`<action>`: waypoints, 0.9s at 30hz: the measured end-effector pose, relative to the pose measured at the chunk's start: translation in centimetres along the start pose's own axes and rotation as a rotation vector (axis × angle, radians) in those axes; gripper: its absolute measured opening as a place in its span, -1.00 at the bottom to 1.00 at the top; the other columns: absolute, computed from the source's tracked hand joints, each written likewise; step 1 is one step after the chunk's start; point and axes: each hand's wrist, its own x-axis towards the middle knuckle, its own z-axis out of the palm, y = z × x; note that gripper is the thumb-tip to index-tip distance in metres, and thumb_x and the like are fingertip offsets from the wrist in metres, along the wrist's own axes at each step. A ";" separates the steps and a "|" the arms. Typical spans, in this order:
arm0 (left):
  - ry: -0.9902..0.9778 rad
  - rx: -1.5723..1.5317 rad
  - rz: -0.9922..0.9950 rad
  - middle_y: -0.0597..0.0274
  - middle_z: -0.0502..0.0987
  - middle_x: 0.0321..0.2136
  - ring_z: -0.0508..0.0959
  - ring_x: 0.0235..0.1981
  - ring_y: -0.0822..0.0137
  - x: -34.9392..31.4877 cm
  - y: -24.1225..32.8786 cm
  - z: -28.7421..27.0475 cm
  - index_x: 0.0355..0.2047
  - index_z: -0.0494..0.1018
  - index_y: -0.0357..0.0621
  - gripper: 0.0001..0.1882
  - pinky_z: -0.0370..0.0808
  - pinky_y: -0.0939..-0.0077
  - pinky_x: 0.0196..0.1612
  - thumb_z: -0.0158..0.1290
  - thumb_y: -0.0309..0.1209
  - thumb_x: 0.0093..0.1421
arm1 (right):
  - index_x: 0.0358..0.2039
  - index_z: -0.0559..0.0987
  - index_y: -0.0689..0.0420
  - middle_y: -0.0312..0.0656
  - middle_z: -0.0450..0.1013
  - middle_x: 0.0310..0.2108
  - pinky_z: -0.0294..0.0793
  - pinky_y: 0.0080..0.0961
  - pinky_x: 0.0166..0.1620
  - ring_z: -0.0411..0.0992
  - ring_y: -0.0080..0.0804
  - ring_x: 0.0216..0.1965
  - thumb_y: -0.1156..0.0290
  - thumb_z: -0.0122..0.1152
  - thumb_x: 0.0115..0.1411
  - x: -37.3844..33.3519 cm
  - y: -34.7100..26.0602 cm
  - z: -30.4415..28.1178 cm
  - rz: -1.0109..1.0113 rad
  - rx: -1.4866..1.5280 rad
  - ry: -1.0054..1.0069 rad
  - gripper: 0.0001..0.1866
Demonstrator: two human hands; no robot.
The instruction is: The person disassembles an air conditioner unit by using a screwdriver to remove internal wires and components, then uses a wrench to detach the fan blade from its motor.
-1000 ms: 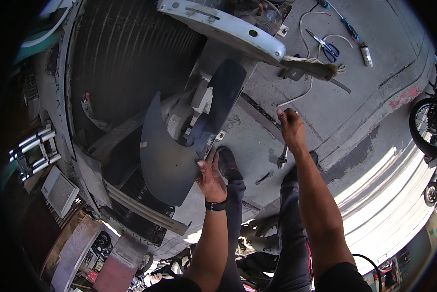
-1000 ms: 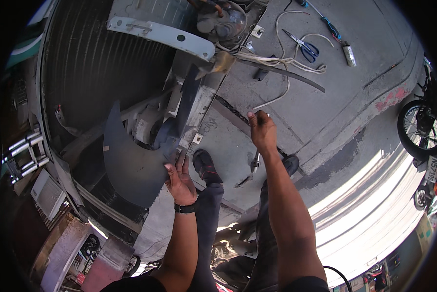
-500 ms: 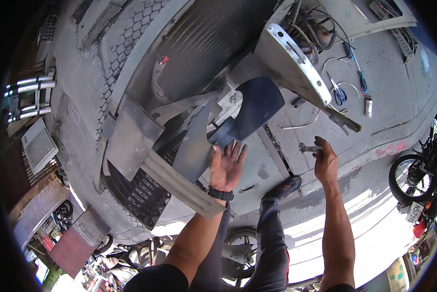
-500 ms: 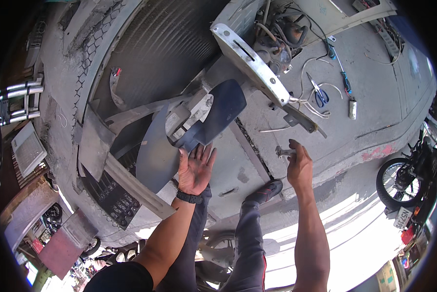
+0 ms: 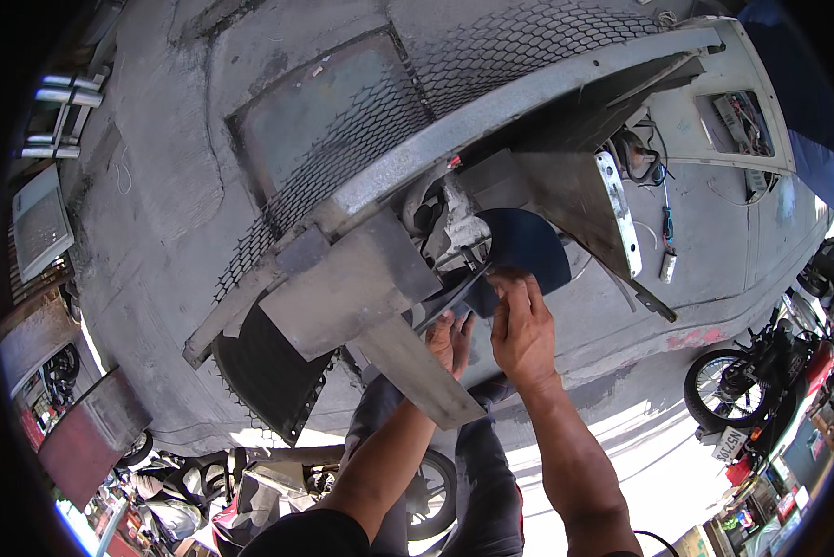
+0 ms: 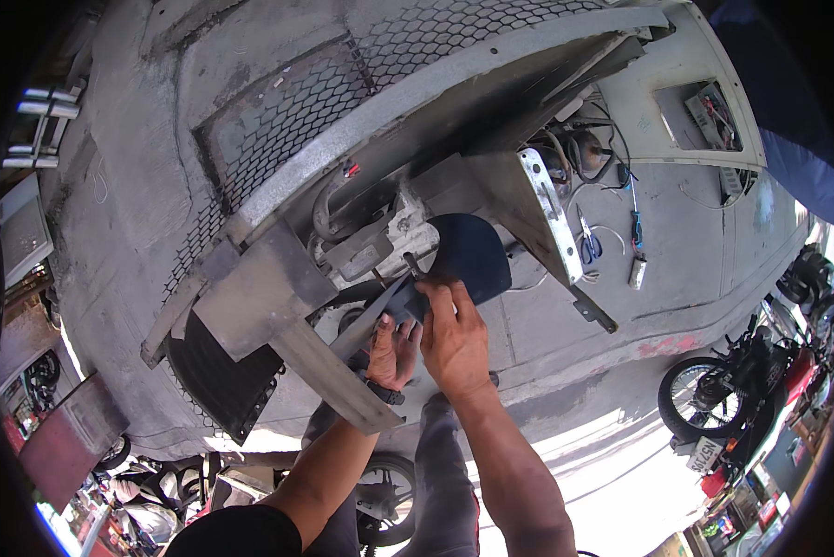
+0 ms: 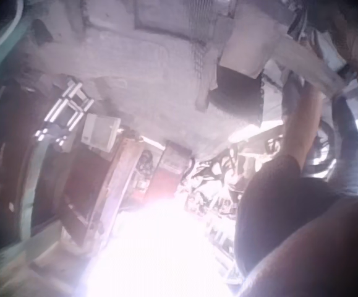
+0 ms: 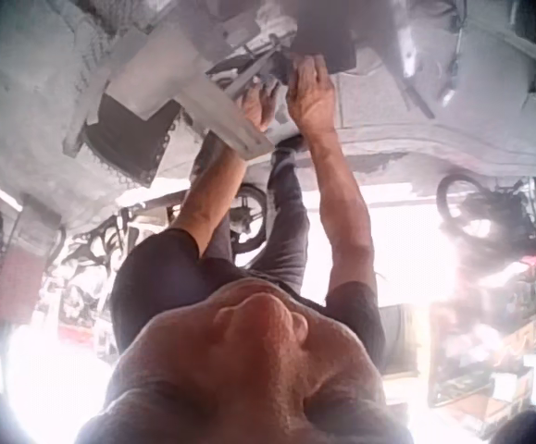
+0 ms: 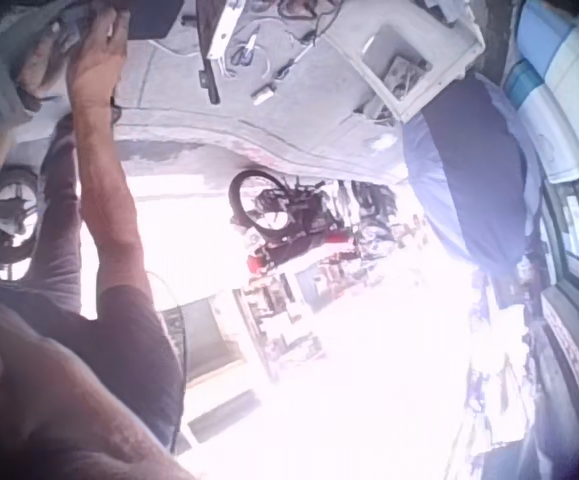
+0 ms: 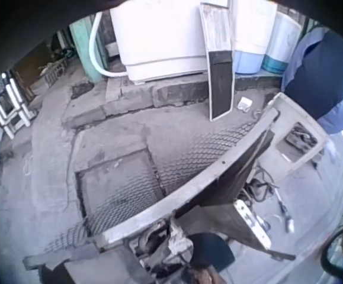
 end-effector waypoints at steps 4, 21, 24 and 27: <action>-0.014 0.006 -0.047 0.39 0.37 0.10 0.18 0.23 0.30 -1.5 -1.8 -3.2 0.04 0.39 0.02 -0.43 0.04 0.25 0.36 0.31 -0.14 0.07 | -0.20 0.43 0.21 0.00 0.45 -0.12 0.49 -0.30 -0.20 0.46 -0.04 -0.16 0.78 -0.06 0.09 -0.5 -1.1 -0.8 0.019 0.049 0.022 -0.71; 0.005 0.530 -0.382 0.45 0.50 -0.20 0.48 -0.09 0.49 -12.8 -6.1 -4.2 -0.14 0.43 0.05 -0.69 0.39 0.45 0.07 0.24 -0.43 0.13 | -0.12 0.41 0.29 -0.02 0.44 -0.15 0.58 -0.45 -0.14 0.51 -0.31 -0.19 0.63 -0.12 0.32 -16.0 2.9 -21.6 0.473 0.437 0.299 -0.83; 0.006 0.587 -0.363 0.33 0.48 -0.14 0.50 -0.07 0.43 -16.6 -8.1 -2.8 -0.04 0.37 -0.07 -0.55 0.45 0.52 0.02 0.28 -0.48 0.08 | -0.05 0.37 0.26 -0.07 0.36 -0.07 0.62 -0.42 -0.09 0.47 -0.36 -0.12 0.51 -0.07 0.36 -22.4 6.6 -28.3 0.582 0.570 0.382 -0.81; -0.053 0.647 -0.362 0.31 0.49 -0.17 0.52 -0.10 0.43 -18.7 -9.6 1.8 -0.03 0.35 -0.12 -0.50 0.46 0.54 -0.01 0.31 -0.46 0.05 | -0.07 0.36 0.20 -0.09 0.34 -0.09 0.63 -0.42 -0.12 0.46 -0.37 -0.17 0.57 -0.11 0.33 -29.1 11.3 -33.2 0.726 0.602 0.619 -0.82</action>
